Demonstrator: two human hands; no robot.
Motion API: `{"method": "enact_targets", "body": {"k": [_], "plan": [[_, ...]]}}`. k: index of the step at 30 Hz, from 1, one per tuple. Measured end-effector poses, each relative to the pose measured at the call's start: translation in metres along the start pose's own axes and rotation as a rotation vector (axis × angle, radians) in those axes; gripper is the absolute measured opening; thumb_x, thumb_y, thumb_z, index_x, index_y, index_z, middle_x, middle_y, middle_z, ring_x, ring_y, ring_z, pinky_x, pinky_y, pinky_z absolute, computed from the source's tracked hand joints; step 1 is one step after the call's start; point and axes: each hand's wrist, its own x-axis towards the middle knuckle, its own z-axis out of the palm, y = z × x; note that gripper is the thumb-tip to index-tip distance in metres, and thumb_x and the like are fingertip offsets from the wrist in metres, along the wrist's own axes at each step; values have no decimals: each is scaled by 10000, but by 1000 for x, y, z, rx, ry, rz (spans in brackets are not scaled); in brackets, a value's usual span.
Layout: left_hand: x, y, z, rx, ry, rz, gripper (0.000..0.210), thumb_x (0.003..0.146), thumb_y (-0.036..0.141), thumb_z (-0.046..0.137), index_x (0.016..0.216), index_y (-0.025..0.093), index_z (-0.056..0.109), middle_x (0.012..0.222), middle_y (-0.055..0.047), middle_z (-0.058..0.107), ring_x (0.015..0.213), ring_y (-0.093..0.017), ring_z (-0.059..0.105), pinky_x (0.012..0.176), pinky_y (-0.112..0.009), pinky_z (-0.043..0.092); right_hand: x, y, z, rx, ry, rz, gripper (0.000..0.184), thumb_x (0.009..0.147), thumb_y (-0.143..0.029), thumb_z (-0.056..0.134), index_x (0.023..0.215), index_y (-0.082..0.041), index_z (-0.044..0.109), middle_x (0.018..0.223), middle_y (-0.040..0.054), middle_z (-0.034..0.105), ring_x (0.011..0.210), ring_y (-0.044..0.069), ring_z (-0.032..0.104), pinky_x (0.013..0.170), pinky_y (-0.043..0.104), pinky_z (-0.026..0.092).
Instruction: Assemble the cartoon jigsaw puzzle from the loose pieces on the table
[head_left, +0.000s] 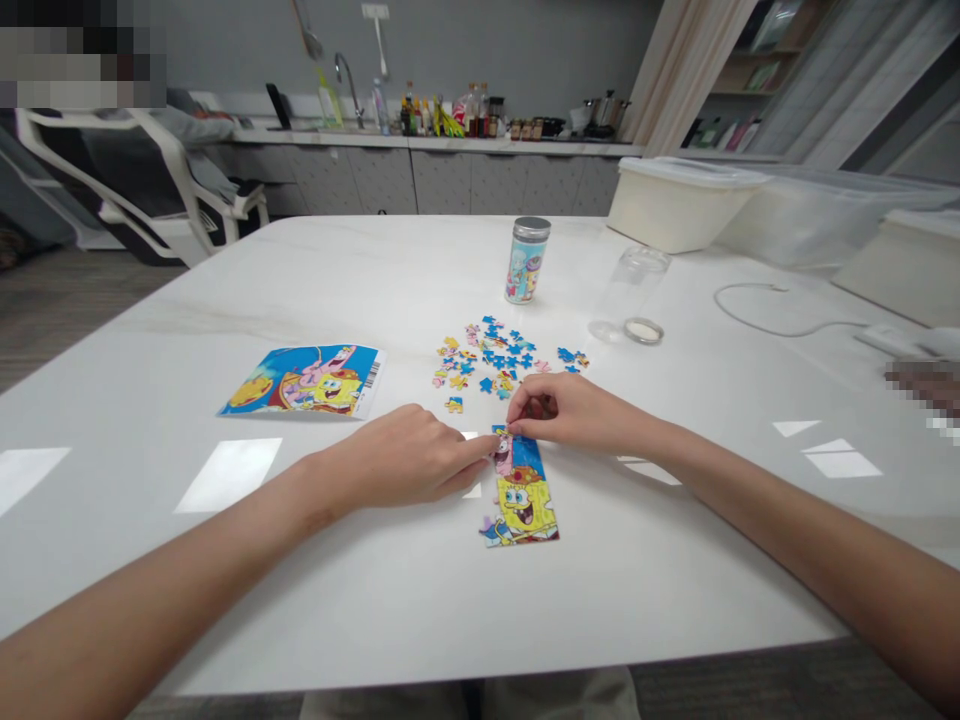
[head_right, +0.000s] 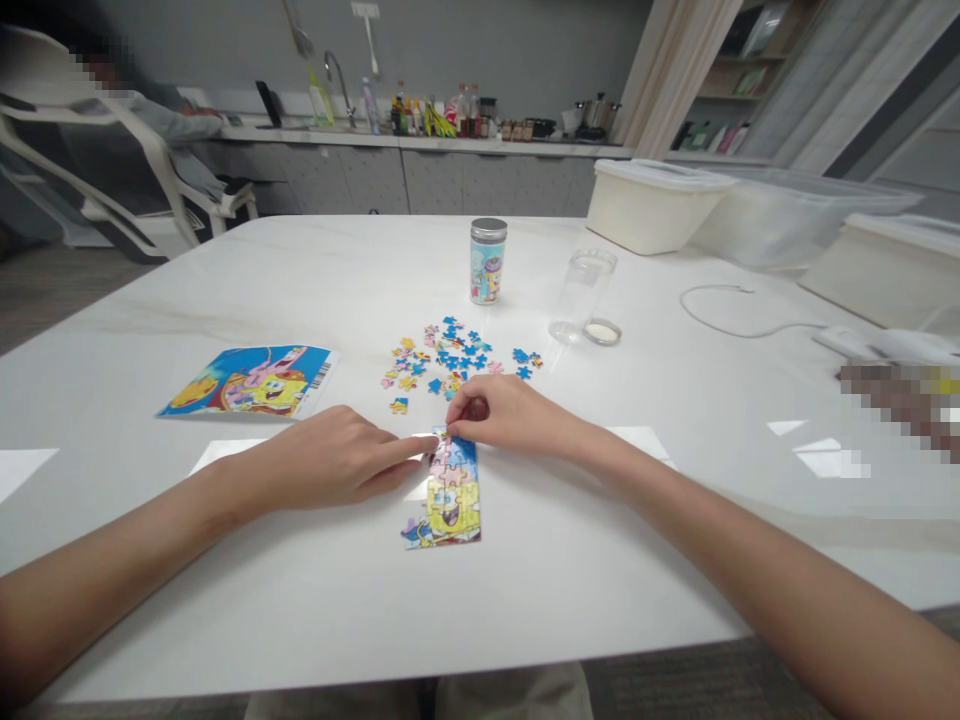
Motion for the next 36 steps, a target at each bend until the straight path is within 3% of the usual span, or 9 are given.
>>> {"method": "enact_targets", "body": {"k": [18,25,36], "plan": [[1,0,-1,-14,-31,0,262,969,280,354,1071,191,578,571,14,641,408,-112,502,423,-276,202,2,4,2,-99,11,-47,75,768,-261,653,766,-187,644,763,13,612,654,125,511,604,260,385],[0,1,0,2,-19,-8,272,976,289,342,1078,189,574,543,19,623,397,-115,506,418,-290,170,3,5,-5,-53,40,-19,142,880,-281,523,807,-194,607,789,24,624,698,142,534,644,274,399],[0,2,0,33,28,-45,306,978,348,338,1100,168,553,510,28,595,371,-102,461,418,-267,209,-2,5,-15,-136,11,-76,92,834,-219,549,842,-189,635,810,24,661,692,135,562,638,260,416]]}}
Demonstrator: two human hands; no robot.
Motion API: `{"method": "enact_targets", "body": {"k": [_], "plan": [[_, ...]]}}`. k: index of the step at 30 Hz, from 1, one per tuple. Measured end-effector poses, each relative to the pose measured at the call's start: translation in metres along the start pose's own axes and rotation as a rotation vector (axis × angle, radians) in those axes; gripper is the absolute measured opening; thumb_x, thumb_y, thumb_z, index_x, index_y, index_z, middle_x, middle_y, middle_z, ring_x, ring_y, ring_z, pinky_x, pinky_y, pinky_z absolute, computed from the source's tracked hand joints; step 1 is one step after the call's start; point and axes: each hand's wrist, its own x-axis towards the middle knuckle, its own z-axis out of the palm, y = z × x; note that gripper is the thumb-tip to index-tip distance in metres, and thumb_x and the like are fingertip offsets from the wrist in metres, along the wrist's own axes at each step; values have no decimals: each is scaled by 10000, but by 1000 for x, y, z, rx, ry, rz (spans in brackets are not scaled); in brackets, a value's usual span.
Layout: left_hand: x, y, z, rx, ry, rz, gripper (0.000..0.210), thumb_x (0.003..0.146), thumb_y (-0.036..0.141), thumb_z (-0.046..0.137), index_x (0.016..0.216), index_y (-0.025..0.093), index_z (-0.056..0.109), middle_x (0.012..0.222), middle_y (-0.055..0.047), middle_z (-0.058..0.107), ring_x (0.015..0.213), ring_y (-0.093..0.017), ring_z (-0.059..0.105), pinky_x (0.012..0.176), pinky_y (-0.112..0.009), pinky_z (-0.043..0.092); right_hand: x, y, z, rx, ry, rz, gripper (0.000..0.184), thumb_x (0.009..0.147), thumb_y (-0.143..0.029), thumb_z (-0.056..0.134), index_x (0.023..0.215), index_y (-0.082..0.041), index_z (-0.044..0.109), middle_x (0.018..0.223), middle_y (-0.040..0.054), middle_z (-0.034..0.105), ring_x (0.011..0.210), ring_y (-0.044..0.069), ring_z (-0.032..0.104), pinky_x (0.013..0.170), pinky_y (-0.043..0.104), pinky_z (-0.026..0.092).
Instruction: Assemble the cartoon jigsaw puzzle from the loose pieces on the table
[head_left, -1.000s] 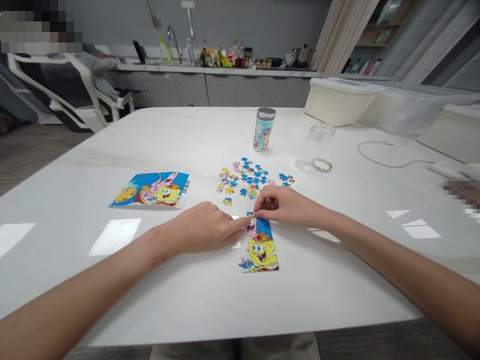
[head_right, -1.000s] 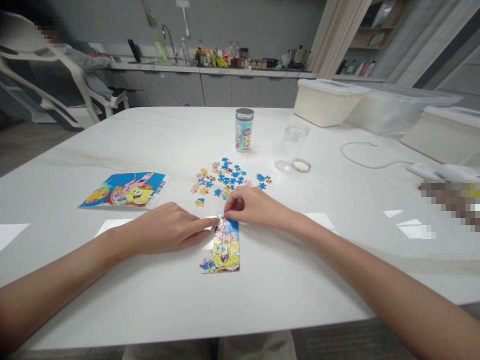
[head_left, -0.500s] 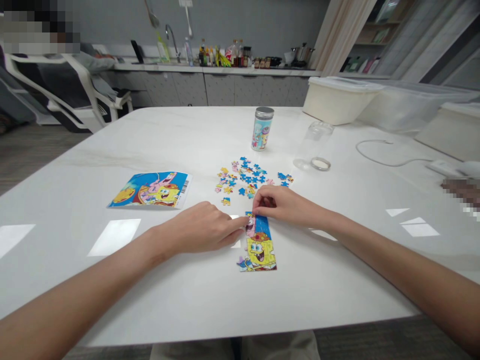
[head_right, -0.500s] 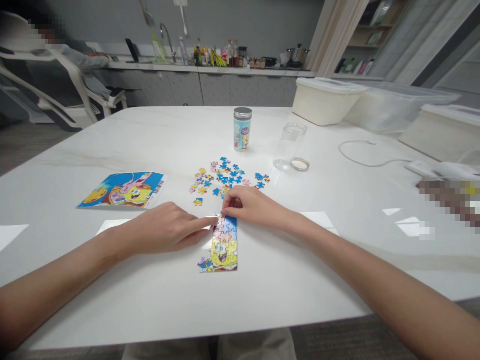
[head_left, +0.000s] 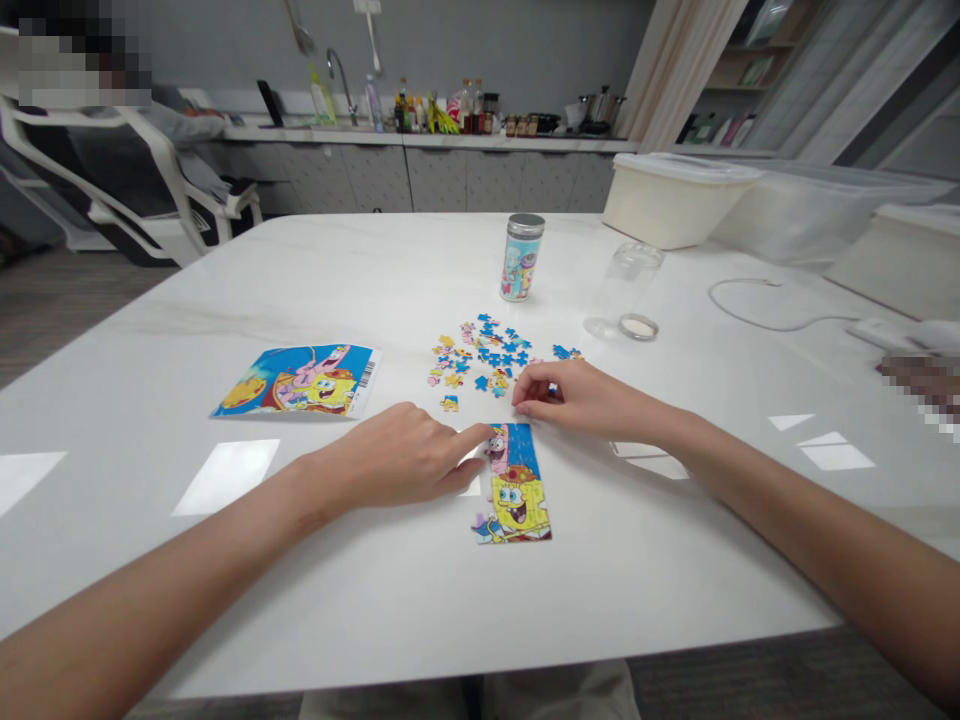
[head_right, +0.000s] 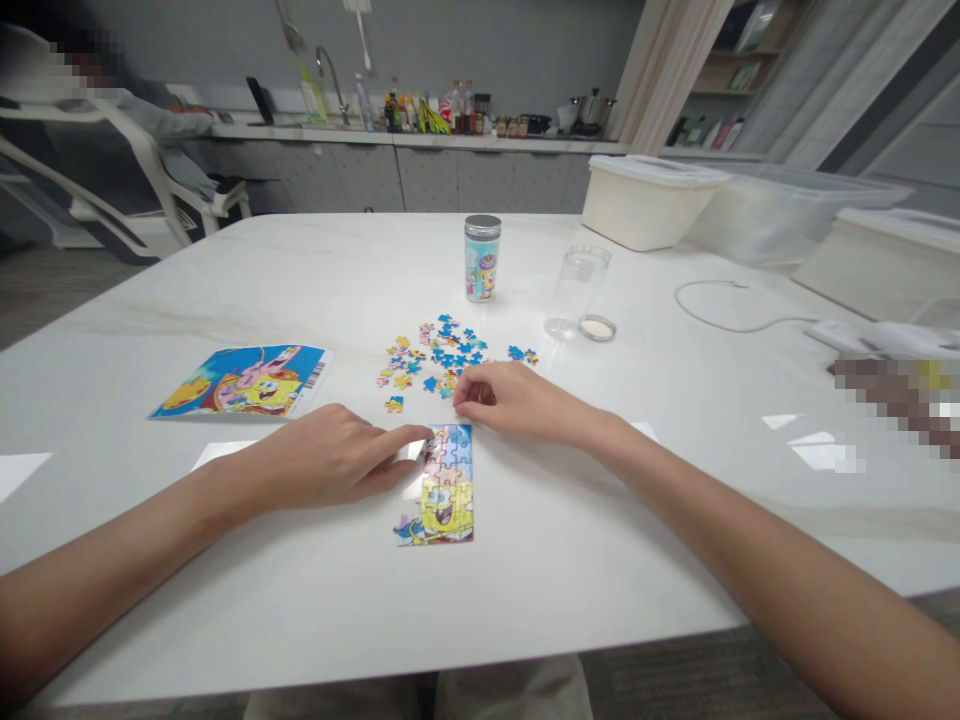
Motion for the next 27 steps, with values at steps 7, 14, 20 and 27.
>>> {"method": "enact_targets", "body": {"k": [7,14,20,27], "plan": [[0,-1,0,-20,-11,-16,287,966,340,351,992,180,587,514,21,603,379,-108,466,419,-275,193,-3,0,-4,-120,-40,-45,104,826,-196,544,799,-191,644,725,-1,639,654,121,550,618,252,390],[1,-2,-2,-47,-31,6,319,980,320,309,975,176,593,518,18,591,376,-109,434,417,-282,224,-3,-1,-4,-139,-18,-36,131,857,-233,524,807,-192,638,750,7,654,660,126,553,622,258,381],[-1,-2,-4,-69,-41,49,278,972,301,333,1022,181,579,518,26,597,385,-112,465,421,-276,219,-3,2,-6,-178,79,17,134,862,-236,527,830,-198,652,810,24,679,702,146,572,647,268,390],[-4,-1,-10,-138,-97,108,559,895,600,449,1227,153,494,570,14,651,425,-149,545,434,-282,260,-3,3,-6,-194,101,48,147,865,-250,529,828,-199,662,789,17,676,680,141,568,623,268,382]]}}
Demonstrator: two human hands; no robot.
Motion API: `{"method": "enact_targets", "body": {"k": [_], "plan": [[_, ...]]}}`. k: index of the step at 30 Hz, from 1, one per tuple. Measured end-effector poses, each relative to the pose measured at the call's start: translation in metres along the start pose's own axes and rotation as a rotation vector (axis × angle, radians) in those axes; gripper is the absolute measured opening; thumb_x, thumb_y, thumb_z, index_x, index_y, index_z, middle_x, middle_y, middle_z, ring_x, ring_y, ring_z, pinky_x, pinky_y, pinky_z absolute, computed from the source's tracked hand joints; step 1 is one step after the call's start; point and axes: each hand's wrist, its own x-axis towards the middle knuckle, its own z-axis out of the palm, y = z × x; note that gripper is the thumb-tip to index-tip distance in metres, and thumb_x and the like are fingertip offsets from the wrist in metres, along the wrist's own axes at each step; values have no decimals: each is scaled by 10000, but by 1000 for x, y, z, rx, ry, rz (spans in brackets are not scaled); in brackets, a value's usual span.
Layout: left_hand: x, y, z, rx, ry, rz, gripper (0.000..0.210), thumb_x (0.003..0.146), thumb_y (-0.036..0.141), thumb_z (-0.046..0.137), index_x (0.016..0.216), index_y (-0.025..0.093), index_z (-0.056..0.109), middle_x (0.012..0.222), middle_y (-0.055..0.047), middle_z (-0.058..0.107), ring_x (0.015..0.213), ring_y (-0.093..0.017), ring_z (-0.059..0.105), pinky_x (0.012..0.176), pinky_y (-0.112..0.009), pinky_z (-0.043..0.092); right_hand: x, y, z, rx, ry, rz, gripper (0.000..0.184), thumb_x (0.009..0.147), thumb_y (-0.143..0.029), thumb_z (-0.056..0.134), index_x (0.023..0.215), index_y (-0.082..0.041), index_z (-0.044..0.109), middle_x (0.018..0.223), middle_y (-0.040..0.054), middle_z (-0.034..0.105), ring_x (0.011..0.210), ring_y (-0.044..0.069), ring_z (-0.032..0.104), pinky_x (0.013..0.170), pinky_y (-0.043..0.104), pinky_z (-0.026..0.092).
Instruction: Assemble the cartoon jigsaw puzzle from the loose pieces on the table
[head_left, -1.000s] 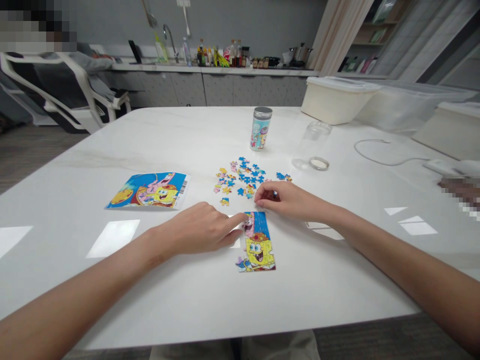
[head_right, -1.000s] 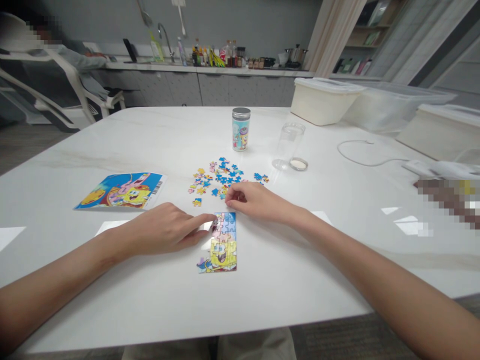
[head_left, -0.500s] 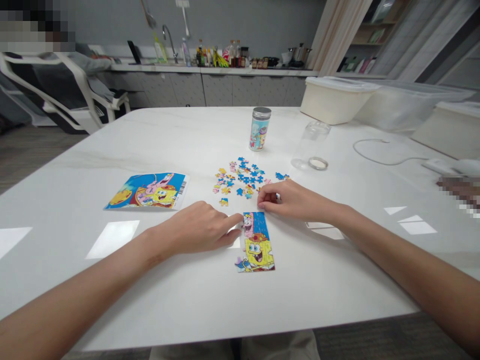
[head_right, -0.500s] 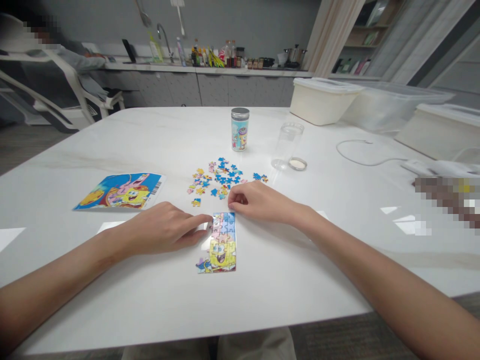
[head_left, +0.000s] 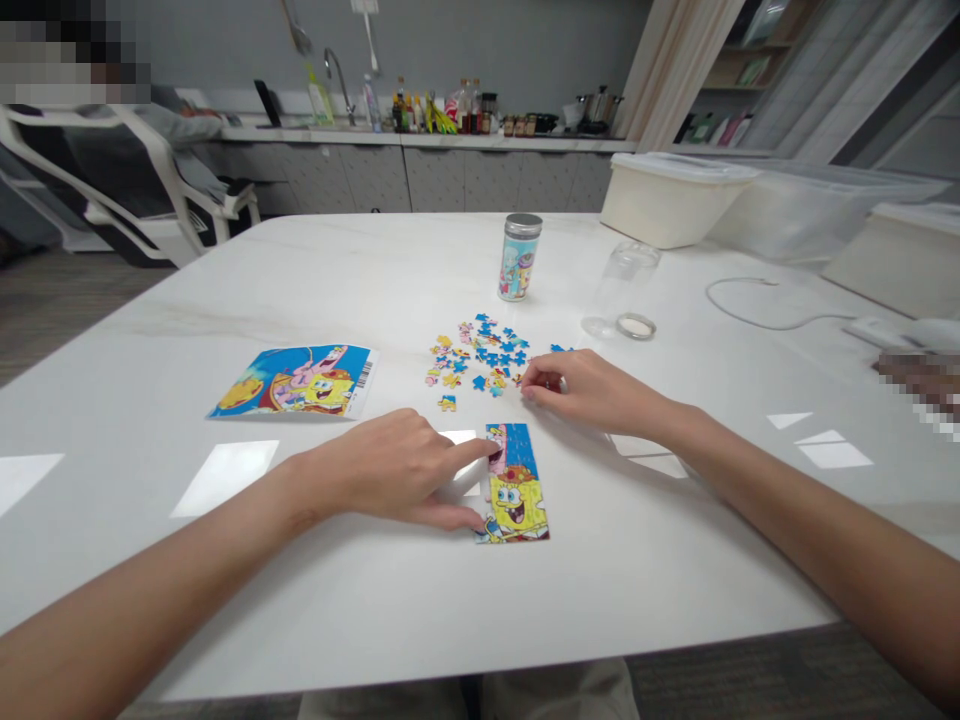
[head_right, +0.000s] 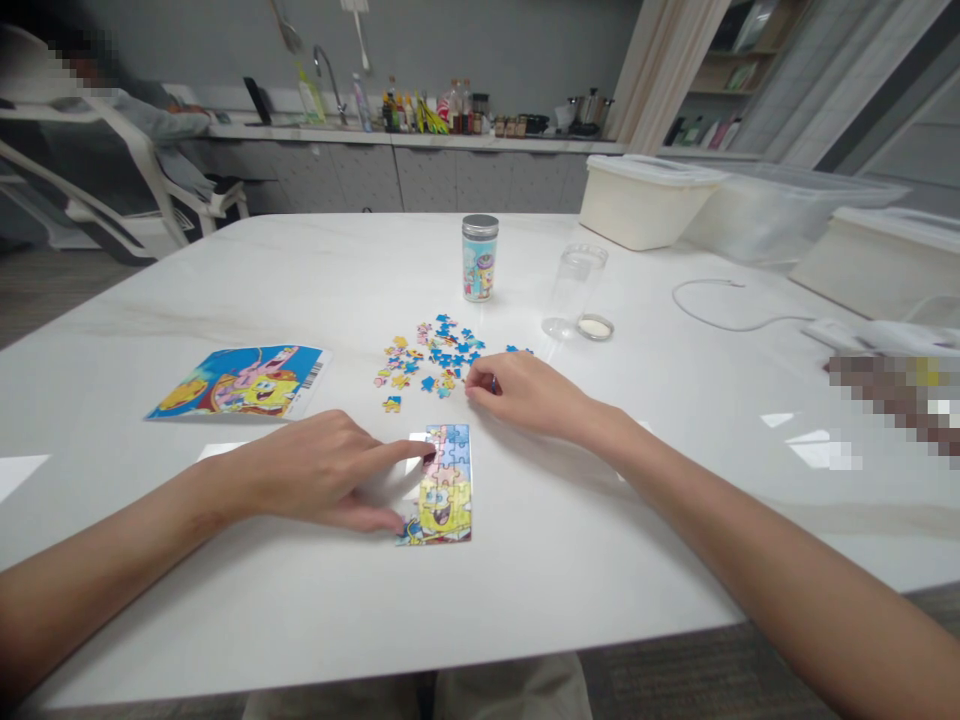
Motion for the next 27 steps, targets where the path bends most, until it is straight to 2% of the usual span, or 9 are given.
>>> {"method": "enact_targets", "body": {"k": [3,8,20,27], "plan": [[1,1,-1,-20,-35,0,617,865,646,462,1238,155,485,625,-4,682,450,-156,567,443,-288,272,0,-1,0,-5,4,3,148,865,-255,527,824,-199,657,784,19,674,674,143,564,616,271,377],[2,2,-1,-17,-50,-19,592,874,622,474,1239,157,490,610,0,674,450,-152,567,446,-290,267,0,-1,0,-4,11,7,141,862,-248,535,821,-194,659,775,19,674,667,141,561,607,269,376],[1,3,3,-2,-1,7,522,912,597,415,1205,169,479,575,15,647,431,-146,556,435,-303,235,0,-1,-2,-27,38,-5,132,861,-213,540,834,-189,667,806,6,679,696,128,579,636,252,397],[1,5,2,-30,17,50,521,863,647,447,1098,187,518,551,17,624,422,-152,539,424,-302,216,0,1,-1,-32,37,16,134,859,-221,538,834,-198,668,815,6,683,695,131,580,632,259,404]]}}
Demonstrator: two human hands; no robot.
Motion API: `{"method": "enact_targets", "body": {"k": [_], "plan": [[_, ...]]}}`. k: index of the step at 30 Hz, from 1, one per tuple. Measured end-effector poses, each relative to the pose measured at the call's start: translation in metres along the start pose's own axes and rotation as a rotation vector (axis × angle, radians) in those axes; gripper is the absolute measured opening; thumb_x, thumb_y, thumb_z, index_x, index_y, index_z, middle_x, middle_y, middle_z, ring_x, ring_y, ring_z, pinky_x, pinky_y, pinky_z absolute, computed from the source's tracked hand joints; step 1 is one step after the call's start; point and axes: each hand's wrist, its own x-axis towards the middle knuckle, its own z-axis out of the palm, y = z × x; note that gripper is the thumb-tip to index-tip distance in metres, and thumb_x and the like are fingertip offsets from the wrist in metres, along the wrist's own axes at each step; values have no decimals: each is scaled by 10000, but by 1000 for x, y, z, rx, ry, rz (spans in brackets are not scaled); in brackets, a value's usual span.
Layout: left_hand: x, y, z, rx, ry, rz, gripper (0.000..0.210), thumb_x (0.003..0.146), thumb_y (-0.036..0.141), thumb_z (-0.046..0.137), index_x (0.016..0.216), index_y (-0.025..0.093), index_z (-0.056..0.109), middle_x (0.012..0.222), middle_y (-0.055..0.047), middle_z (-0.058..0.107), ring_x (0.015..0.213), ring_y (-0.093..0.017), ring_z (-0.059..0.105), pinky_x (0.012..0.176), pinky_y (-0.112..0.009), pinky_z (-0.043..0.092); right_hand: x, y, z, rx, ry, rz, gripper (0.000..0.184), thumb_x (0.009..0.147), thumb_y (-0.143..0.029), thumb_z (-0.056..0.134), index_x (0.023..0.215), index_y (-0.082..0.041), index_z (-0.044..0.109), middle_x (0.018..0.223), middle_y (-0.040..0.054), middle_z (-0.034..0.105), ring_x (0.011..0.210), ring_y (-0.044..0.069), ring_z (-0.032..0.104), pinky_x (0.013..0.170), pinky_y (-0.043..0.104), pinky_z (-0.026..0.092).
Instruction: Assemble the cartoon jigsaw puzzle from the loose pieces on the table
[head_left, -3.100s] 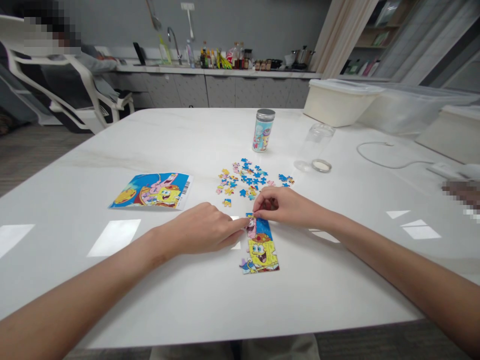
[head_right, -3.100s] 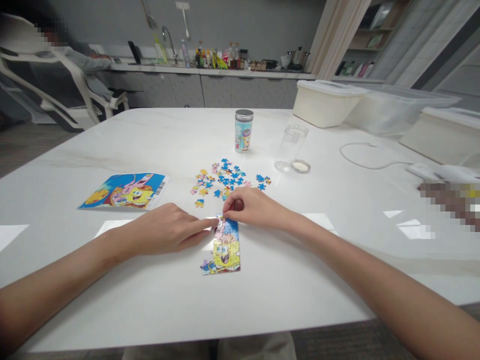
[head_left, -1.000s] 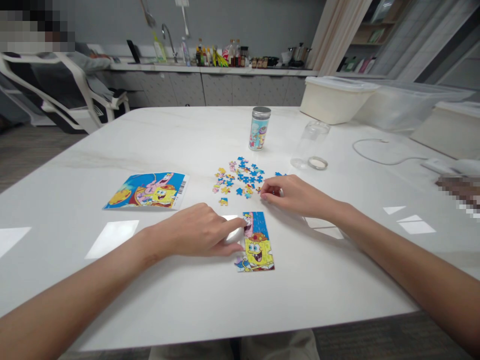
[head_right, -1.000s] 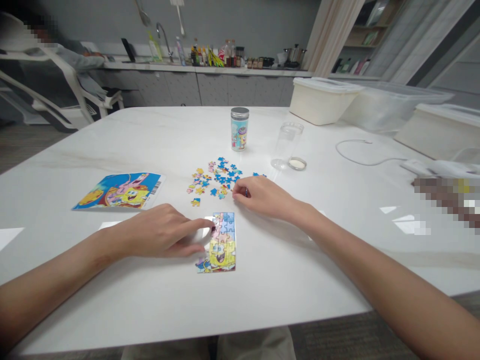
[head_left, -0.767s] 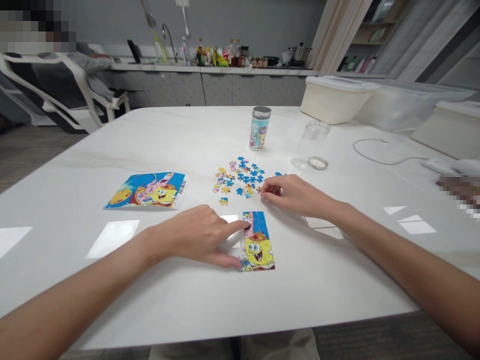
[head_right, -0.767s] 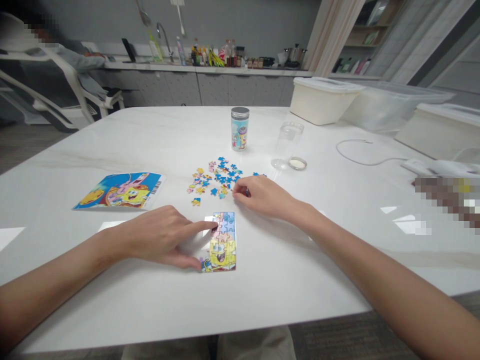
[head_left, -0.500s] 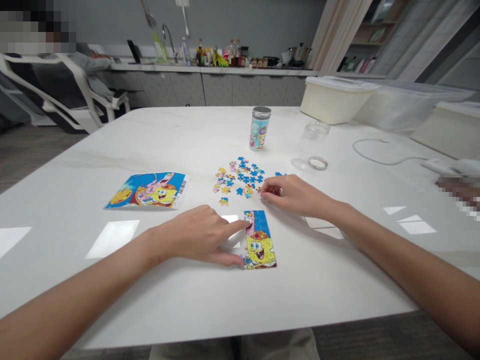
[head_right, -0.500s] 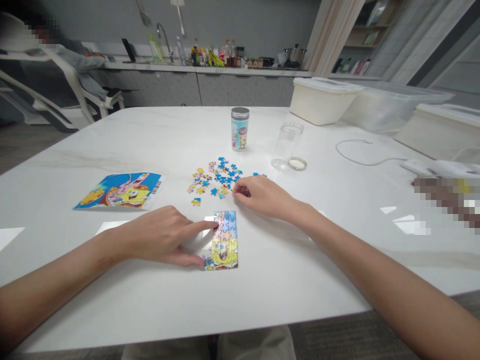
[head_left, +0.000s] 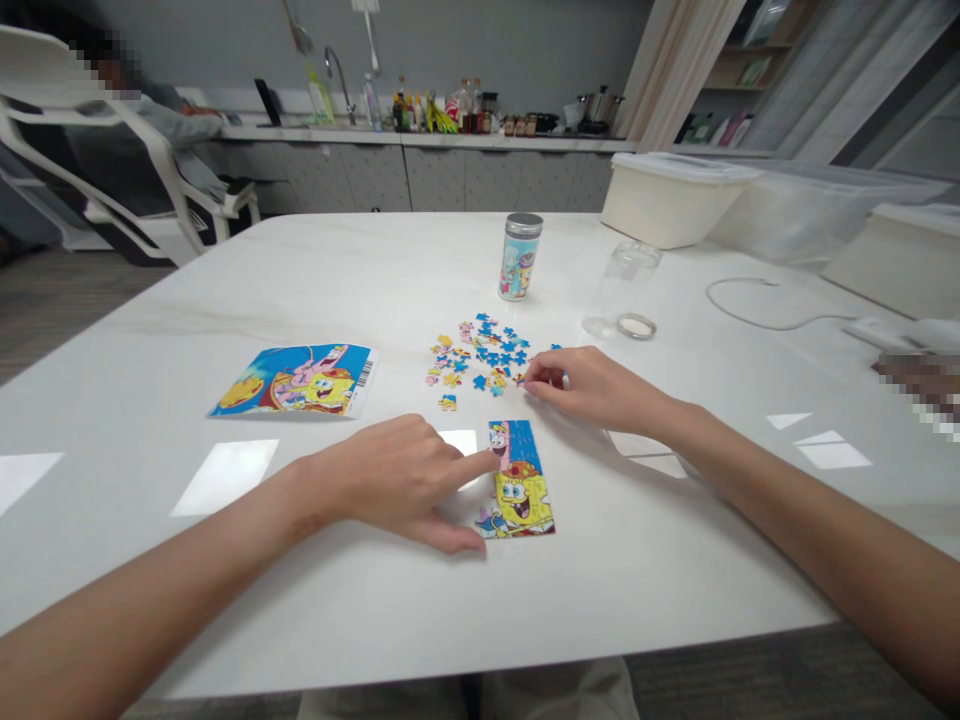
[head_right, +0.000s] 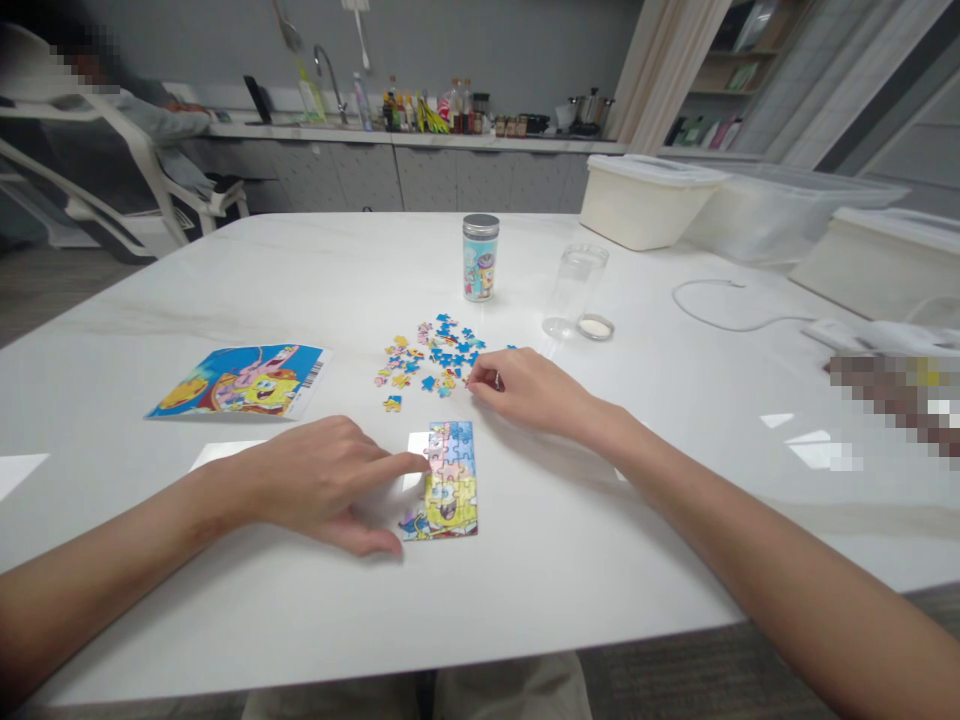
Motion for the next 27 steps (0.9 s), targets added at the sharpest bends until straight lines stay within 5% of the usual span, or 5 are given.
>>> {"method": "enact_targets", "body": {"k": [8,16,27], "plan": [[-3,2,0,-68,40,32,330,829,532,534,873,205,557,519,28,585,440,-146,536,415,-297,246,2,5,1,-17,31,27,131,835,-203,537,812,-190,665,811,14,689,702,140,587,631,262,411],[1,10,-3,-215,108,42,131,811,298,571,903,211,607,501,52,580,432,-124,509,410,-276,258,2,5,1,-26,24,61,134,832,-237,535,813,-194,661,791,15,685,689,144,582,622,271,407],[1,10,-2,-203,99,48,168,829,346,565,931,214,591,505,53,577,438,-126,511,417,-273,269,2,4,1,-30,10,55,134,835,-236,535,817,-189,660,793,21,682,691,146,580,619,267,406]]}}
